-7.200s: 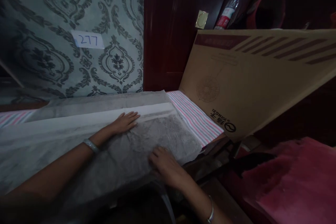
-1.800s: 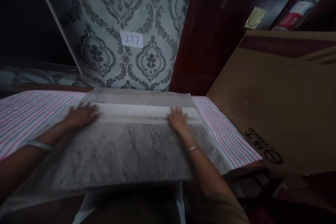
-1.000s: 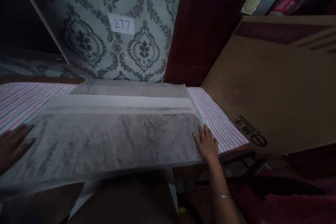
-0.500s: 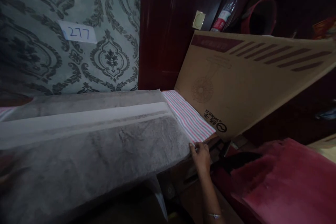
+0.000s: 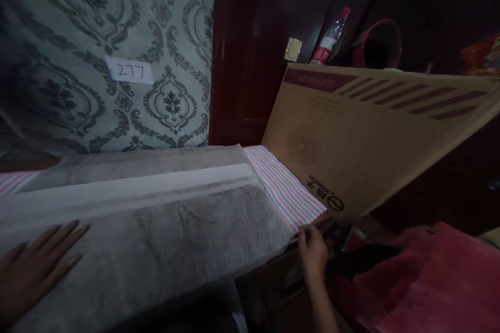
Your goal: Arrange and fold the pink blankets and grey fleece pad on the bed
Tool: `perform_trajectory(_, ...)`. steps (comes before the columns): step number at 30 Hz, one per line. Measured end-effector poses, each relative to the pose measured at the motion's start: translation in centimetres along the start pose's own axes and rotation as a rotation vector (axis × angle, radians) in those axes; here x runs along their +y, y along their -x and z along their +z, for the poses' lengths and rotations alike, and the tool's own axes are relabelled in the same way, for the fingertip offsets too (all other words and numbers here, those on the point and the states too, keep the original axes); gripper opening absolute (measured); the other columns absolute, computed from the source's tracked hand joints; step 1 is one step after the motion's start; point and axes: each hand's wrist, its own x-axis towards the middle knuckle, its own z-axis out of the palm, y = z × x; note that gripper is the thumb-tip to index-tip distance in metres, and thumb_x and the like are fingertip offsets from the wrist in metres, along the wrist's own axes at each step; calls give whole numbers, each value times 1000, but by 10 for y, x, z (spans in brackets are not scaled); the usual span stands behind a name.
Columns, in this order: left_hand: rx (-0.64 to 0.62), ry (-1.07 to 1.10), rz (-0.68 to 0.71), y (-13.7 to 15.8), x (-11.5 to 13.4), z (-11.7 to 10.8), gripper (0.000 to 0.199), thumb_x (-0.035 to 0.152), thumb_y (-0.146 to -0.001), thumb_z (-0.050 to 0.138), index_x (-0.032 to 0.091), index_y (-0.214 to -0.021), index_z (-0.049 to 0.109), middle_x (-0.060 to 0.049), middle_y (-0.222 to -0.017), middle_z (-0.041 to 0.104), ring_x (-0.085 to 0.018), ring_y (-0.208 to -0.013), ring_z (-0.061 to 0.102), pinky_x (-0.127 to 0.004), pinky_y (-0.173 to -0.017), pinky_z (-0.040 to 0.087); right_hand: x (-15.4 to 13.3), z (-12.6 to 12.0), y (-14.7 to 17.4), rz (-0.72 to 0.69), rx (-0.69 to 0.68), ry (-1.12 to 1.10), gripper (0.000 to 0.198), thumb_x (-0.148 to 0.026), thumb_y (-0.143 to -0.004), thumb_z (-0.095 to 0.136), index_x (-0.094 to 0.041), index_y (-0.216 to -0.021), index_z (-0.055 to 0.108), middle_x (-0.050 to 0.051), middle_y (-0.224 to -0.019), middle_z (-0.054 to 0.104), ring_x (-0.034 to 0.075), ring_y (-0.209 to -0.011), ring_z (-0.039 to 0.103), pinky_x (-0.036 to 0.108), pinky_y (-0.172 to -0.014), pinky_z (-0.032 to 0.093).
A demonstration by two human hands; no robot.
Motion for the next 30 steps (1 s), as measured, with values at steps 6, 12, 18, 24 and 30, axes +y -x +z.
perform_trajectory(6,-170,29,65,-31,66,-66,67,50,-97,25,23,-157,37,-8,-167,25,-30,-156,22,-58,-123,22,-121,81,2,-527,-281,-113,47,-44,-96,39,-15,-123,64,17,-123,68,28,-116,62,46,-102,49)
perform_trajectory(12,-239,152,155,-82,114,-71,70,52,-97,36,20,-159,31,-10,-167,26,-29,-156,19,-58,-126,14,-241,165,27,-754,-850,204,60,-40,-101,45,-22,-158,36,10,-166,31,28,-152,27,50,-121,27)
perform_trajectory(18,-198,156,20,-82,98,-43,67,56,-98,35,26,-158,34,-6,-168,24,-30,-157,17,-56,-126,14,-232,190,33,-726,-899,443,56,-45,-106,33,-26,-158,37,4,-167,27,31,-155,20,56,-122,21)
perform_trajectory(24,-170,100,-298,-61,-2,-48,67,53,-99,29,23,-159,33,-10,-168,24,-34,-156,18,-60,-124,13,-210,211,32,-755,-850,494,57,-46,-105,29,-29,-158,37,3,-167,28,29,-154,22,55,-121,24)
perform_trajectory(30,-177,96,-440,-29,-76,-58,67,53,-99,21,26,-160,29,-8,-169,23,-30,-157,18,-59,-122,21,-201,220,35,-777,-789,458,57,-47,-103,28,-31,-156,41,3,-165,32,29,-153,27,57,-119,26)
